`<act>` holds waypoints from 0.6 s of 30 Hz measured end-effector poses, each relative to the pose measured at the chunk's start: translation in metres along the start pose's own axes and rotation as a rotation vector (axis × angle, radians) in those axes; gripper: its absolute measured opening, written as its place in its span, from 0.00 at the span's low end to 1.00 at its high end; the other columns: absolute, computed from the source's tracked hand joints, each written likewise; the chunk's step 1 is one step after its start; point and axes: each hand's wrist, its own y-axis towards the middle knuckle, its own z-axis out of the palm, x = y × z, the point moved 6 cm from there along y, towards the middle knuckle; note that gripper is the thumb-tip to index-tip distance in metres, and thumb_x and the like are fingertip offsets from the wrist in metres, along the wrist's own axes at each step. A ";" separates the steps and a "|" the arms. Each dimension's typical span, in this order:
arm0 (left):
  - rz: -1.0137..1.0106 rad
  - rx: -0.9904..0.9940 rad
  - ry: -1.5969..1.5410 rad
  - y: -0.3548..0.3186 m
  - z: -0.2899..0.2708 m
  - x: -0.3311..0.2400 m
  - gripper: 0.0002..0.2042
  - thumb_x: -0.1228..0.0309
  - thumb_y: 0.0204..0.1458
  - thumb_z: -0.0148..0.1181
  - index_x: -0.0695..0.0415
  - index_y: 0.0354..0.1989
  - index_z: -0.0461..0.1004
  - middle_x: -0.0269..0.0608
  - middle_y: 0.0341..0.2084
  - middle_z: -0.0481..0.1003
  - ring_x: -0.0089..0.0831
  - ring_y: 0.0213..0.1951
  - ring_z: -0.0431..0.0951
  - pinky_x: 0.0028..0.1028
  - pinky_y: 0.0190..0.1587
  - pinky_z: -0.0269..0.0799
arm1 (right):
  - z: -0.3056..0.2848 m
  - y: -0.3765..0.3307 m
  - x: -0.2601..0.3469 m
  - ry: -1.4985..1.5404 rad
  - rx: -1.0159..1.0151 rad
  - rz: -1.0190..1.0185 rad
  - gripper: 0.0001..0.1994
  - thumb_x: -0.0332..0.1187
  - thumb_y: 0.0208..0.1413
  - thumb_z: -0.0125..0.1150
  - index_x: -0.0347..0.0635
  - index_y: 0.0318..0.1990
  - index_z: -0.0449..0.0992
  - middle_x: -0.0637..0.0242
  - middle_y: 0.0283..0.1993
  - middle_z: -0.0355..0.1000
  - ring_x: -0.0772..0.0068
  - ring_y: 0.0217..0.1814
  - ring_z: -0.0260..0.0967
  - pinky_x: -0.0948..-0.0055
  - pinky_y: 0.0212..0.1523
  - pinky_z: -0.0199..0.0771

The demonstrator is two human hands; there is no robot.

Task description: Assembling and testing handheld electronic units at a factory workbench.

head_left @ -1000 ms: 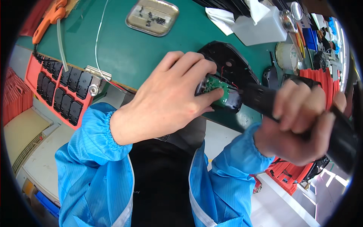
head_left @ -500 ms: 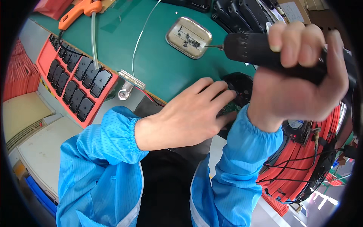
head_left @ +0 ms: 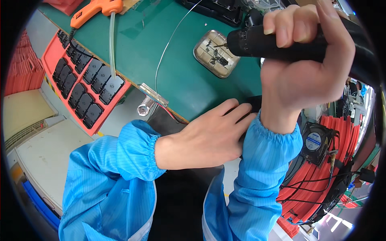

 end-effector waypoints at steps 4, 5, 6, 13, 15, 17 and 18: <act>0.016 -0.082 0.038 0.002 -0.001 -0.003 0.06 0.66 0.34 0.63 0.55 0.17 0.81 0.47 0.40 0.77 0.48 0.53 0.73 0.38 0.55 0.68 | 0.002 0.001 -0.001 0.030 -0.021 0.009 0.10 0.38 0.64 0.54 0.40 0.38 0.72 0.72 0.25 0.60 0.75 0.25 0.60 0.65 0.33 0.64; 0.015 -0.083 0.038 0.001 -0.002 -0.003 0.06 0.66 0.34 0.63 0.55 0.17 0.81 0.47 0.40 0.77 0.48 0.53 0.73 0.38 0.55 0.68 | 0.002 0.001 0.000 0.038 -0.027 0.011 0.10 0.38 0.64 0.54 0.40 0.39 0.72 0.72 0.25 0.61 0.75 0.25 0.60 0.66 0.33 0.64; 0.013 -0.084 0.044 0.001 -0.002 -0.002 0.06 0.67 0.34 0.63 0.55 0.17 0.81 0.47 0.40 0.77 0.48 0.53 0.73 0.38 0.56 0.68 | 0.001 0.002 -0.001 0.046 -0.034 0.013 0.10 0.38 0.64 0.54 0.40 0.39 0.72 0.72 0.25 0.61 0.76 0.25 0.60 0.66 0.32 0.64; 0.020 -0.104 0.077 0.001 0.001 -0.002 0.06 0.67 0.33 0.63 0.55 0.17 0.81 0.46 0.37 0.77 0.49 0.53 0.73 0.39 0.56 0.68 | -0.002 0.005 0.002 0.092 -0.085 0.012 0.09 0.37 0.63 0.55 0.41 0.40 0.70 0.73 0.24 0.62 0.78 0.23 0.61 0.71 0.31 0.64; 0.017 -0.095 0.093 0.001 0.002 -0.002 0.07 0.67 0.33 0.62 0.56 0.17 0.81 0.47 0.38 0.77 0.49 0.53 0.73 0.40 0.56 0.69 | 0.000 0.004 0.004 0.106 -0.101 0.010 0.09 0.36 0.63 0.56 0.41 0.40 0.70 0.73 0.23 0.63 0.79 0.23 0.61 0.72 0.31 0.65; 0.019 -0.089 0.100 0.001 0.001 -0.002 0.07 0.67 0.33 0.62 0.57 0.17 0.81 0.47 0.39 0.77 0.49 0.53 0.73 0.40 0.56 0.69 | -0.004 0.004 0.008 0.118 -0.118 0.009 0.09 0.36 0.63 0.56 0.41 0.40 0.69 0.74 0.23 0.63 0.80 0.23 0.61 0.73 0.31 0.65; 0.015 -0.071 0.089 0.001 0.000 -0.002 0.07 0.67 0.34 0.63 0.57 0.19 0.82 0.47 0.41 0.77 0.50 0.54 0.73 0.40 0.57 0.69 | -0.004 0.003 0.010 0.127 -0.125 0.008 0.08 0.36 0.63 0.56 0.41 0.40 0.69 0.74 0.23 0.63 0.80 0.22 0.61 0.73 0.31 0.65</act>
